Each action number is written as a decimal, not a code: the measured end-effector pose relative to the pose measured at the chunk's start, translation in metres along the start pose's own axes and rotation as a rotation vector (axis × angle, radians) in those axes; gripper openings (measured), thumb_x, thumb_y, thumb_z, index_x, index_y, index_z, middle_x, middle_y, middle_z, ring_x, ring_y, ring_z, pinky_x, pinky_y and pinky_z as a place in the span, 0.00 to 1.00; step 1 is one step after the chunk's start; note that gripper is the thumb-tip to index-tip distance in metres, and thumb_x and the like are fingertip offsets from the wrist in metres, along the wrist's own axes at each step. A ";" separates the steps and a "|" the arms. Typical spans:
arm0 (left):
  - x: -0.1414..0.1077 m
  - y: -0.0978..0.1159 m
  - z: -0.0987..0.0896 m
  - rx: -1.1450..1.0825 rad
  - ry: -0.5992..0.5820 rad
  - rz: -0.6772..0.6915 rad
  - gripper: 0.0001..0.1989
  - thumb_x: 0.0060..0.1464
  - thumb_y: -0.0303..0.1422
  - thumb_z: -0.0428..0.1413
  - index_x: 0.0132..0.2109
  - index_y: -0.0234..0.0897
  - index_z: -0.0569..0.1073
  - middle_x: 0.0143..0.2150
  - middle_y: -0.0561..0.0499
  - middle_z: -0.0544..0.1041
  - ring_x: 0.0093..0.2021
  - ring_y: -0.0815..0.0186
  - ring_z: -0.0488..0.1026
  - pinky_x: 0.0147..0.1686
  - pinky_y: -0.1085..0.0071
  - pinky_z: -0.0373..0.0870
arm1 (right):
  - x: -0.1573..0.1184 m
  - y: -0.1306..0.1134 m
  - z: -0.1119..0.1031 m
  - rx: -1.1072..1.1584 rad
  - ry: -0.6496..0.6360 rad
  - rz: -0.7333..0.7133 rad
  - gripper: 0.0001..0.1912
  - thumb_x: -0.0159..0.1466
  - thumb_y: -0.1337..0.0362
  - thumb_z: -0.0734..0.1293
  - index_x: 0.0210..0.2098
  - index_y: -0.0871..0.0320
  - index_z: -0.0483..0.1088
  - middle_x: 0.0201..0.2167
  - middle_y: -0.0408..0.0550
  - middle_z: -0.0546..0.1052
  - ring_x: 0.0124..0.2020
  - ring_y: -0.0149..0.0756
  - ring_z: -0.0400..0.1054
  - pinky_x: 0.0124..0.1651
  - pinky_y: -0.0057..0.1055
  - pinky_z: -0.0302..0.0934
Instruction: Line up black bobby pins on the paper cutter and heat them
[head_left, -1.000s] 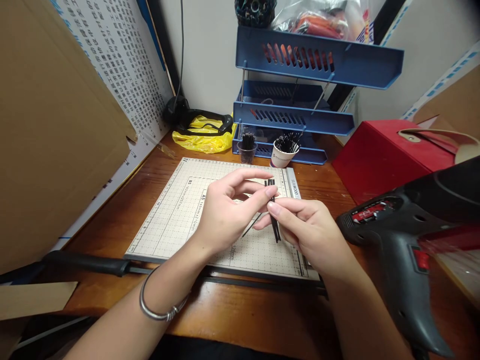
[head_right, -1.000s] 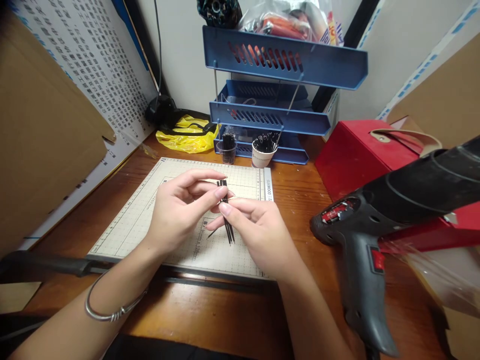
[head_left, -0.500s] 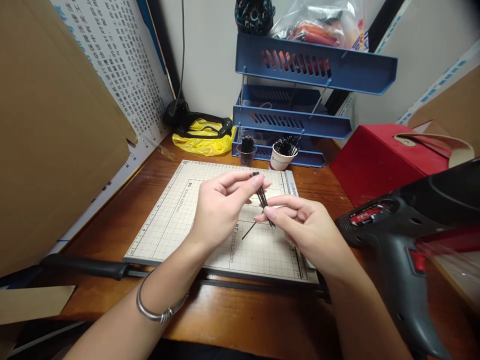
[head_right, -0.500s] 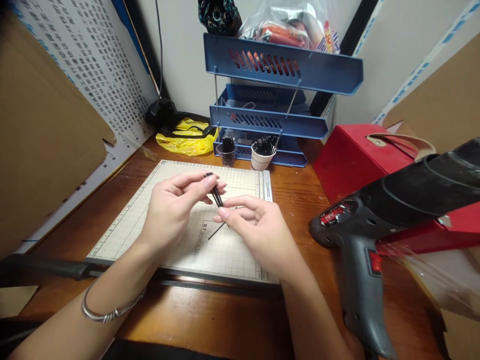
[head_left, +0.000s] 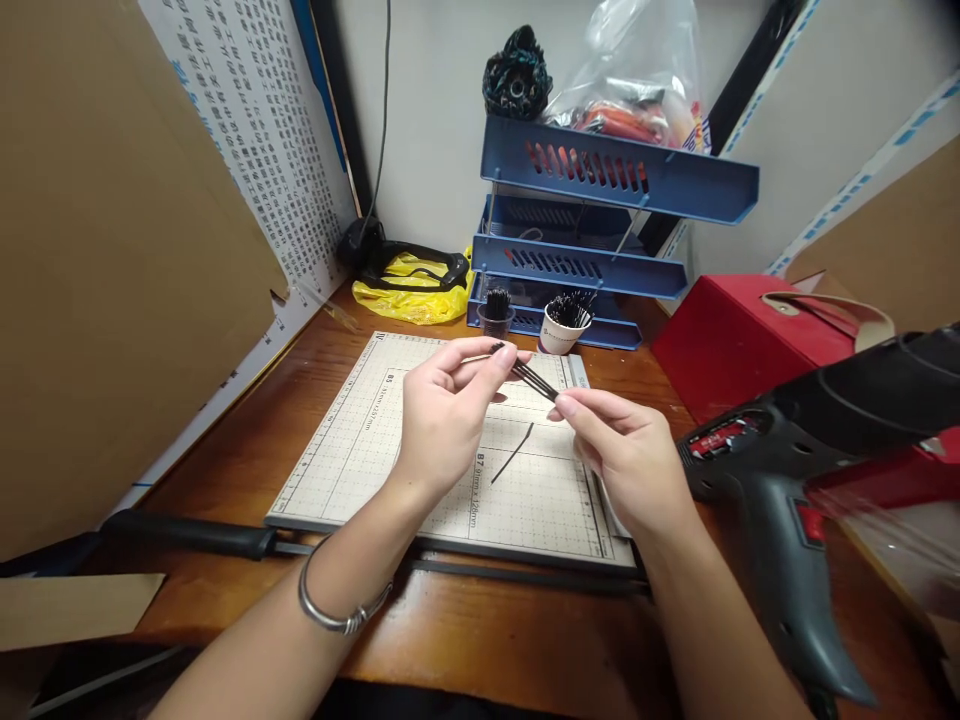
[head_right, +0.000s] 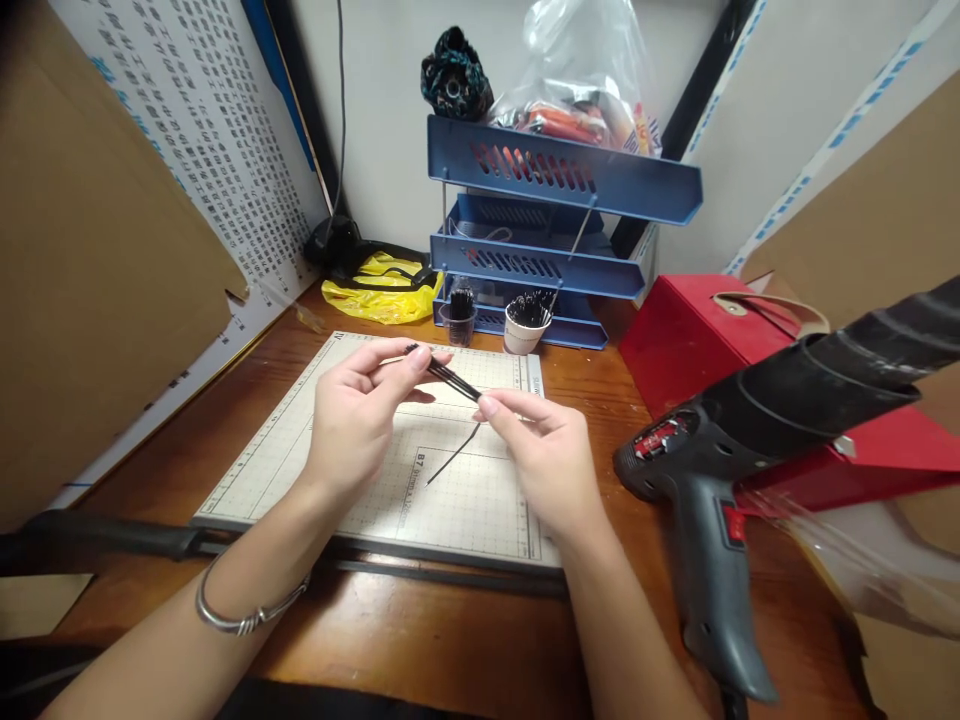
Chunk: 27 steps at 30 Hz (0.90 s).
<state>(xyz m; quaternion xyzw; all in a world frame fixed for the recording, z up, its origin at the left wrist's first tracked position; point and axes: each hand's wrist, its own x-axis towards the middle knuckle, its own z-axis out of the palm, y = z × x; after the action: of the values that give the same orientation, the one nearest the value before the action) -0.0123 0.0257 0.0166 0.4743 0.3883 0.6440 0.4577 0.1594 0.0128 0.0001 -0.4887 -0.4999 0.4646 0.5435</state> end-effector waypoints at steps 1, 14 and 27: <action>0.000 0.000 0.000 0.013 -0.014 -0.005 0.13 0.58 0.41 0.68 0.42 0.36 0.79 0.40 0.46 0.87 0.40 0.61 0.85 0.35 0.72 0.79 | 0.001 0.001 -0.001 0.043 0.046 0.008 0.13 0.57 0.54 0.79 0.34 0.57 0.84 0.28 0.47 0.80 0.17 0.21 0.49 0.19 0.26 0.41; -0.001 -0.009 0.000 0.040 -0.161 -0.036 0.09 0.59 0.37 0.65 0.41 0.35 0.79 0.35 0.49 0.85 0.36 0.64 0.84 0.39 0.70 0.78 | 0.008 -0.004 -0.005 0.338 0.144 0.001 0.13 0.50 0.58 0.83 0.32 0.57 0.82 0.28 0.47 0.82 0.15 0.18 0.57 0.21 0.23 0.55; 0.004 -0.006 -0.004 -0.025 -0.096 -0.056 0.15 0.59 0.42 0.66 0.44 0.35 0.78 0.41 0.44 0.86 0.42 0.61 0.84 0.41 0.68 0.78 | 0.003 0.001 -0.005 0.083 0.013 -0.063 0.14 0.57 0.56 0.80 0.37 0.58 0.82 0.29 0.49 0.83 0.19 0.28 0.69 0.22 0.28 0.62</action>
<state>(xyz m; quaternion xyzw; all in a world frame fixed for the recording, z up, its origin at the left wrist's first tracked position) -0.0153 0.0308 0.0109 0.4878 0.3709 0.6125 0.4994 0.1641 0.0152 -0.0011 -0.4527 -0.4920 0.4643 0.5809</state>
